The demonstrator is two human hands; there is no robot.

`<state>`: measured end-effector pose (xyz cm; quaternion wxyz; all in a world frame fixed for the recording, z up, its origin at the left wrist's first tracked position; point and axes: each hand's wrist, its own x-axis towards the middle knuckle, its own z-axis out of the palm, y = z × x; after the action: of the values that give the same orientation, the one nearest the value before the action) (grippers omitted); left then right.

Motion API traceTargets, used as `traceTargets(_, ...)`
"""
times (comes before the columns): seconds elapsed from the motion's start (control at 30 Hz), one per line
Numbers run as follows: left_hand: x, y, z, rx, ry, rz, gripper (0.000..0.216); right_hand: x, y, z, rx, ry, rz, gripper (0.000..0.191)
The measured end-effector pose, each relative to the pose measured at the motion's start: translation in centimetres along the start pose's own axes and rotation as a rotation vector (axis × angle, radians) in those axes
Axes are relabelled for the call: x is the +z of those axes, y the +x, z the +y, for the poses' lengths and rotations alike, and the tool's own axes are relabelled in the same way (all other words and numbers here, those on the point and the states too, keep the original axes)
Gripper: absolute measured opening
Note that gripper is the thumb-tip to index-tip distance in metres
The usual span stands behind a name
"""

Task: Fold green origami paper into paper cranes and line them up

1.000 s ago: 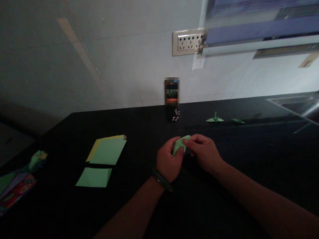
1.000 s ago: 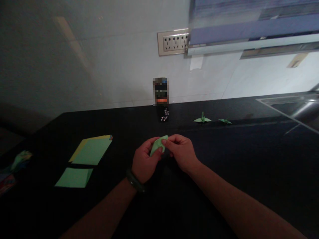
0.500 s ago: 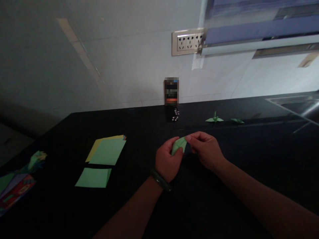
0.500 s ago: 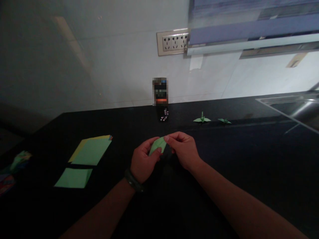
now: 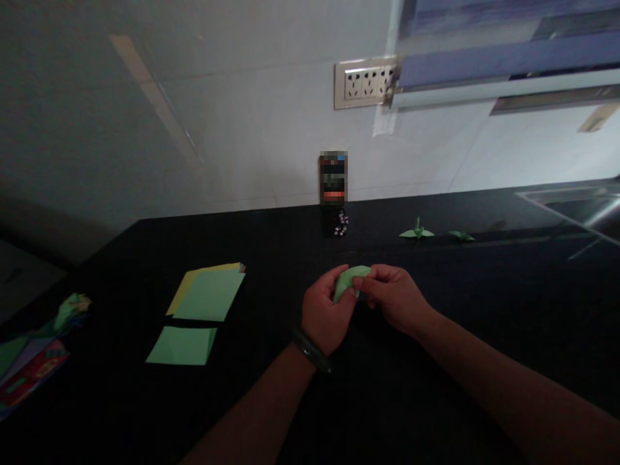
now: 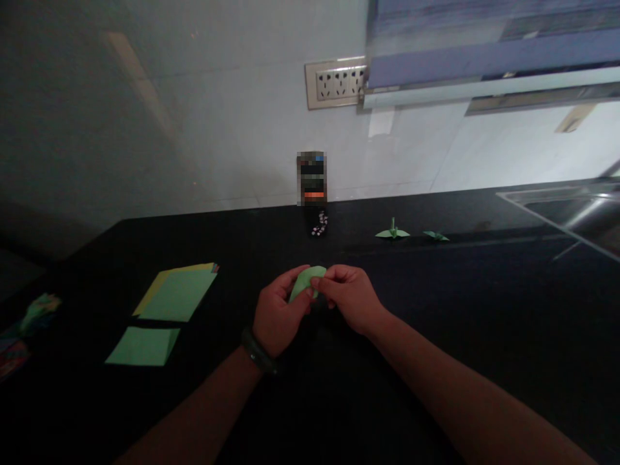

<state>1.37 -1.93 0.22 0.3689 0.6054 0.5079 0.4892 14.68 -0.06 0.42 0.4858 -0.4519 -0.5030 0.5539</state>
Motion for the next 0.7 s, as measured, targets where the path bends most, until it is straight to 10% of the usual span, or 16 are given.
traceTargets(0.7,-0.03,-0.04,0.15,-0.019,-0.018,-0.029,0.026,-0.05,0.07,0.31,0.012,0.064,0.012,0.024)
